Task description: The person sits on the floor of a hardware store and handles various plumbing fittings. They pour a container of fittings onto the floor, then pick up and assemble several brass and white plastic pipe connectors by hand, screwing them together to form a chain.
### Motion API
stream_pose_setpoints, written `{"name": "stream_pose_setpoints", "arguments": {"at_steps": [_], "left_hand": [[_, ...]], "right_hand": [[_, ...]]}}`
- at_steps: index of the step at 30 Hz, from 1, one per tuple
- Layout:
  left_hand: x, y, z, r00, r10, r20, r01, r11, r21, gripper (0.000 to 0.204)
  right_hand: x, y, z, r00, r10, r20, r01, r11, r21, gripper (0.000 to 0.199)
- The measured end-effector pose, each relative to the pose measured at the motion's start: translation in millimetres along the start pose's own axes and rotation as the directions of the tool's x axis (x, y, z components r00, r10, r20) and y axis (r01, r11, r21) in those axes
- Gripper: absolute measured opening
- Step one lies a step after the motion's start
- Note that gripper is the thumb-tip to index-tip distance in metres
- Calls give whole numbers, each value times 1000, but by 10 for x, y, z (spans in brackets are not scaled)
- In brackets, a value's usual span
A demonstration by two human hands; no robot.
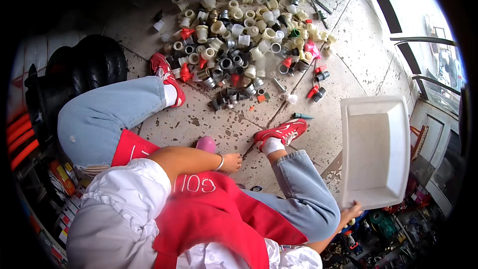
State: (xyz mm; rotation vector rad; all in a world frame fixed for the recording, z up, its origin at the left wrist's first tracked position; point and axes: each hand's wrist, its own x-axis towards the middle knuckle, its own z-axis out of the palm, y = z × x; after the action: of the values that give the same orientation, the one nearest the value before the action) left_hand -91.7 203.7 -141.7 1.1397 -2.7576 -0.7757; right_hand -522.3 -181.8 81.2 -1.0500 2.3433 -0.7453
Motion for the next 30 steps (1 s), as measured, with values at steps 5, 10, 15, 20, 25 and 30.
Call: {"name": "stream_pose_setpoints", "arguments": {"at_steps": [5, 10, 15, 20, 25, 30], "left_hand": [[270, 138, 176, 925, 160, 346, -213, 970, 120, 27], [388, 10, 318, 836, 103, 540, -183, 978, 97, 33], [155, -197, 626, 954, 54, 296, -69, 997, 39, 29], [-411, -824, 36, 997, -77, 30, 79, 993, -86, 20], [-653, -1138, -188, 849, -528, 19, 497, 786, -369, 13], [-722, -1230, -21, 483, -797, 363, 382, -181, -906, 27]], "right_hand": [[-832, 1069, -94, 914, 372, 164, -305, 894, -328, 44], [-1530, 1365, 285, 783, 483, 392, -210, 799, -564, 42], [-1917, 1350, 716, 631, 486, 605, 27, 765, -643, 39], [-1925, 1105, 1165, 484, 432, 761, 311, 727, -612, 37], [-1722, 352, 1632, 274, 348, 897, 598, 669, -442, 35], [-1646, -1331, 2032, 12, 456, 890, 586, 718, -376, 34]]}}
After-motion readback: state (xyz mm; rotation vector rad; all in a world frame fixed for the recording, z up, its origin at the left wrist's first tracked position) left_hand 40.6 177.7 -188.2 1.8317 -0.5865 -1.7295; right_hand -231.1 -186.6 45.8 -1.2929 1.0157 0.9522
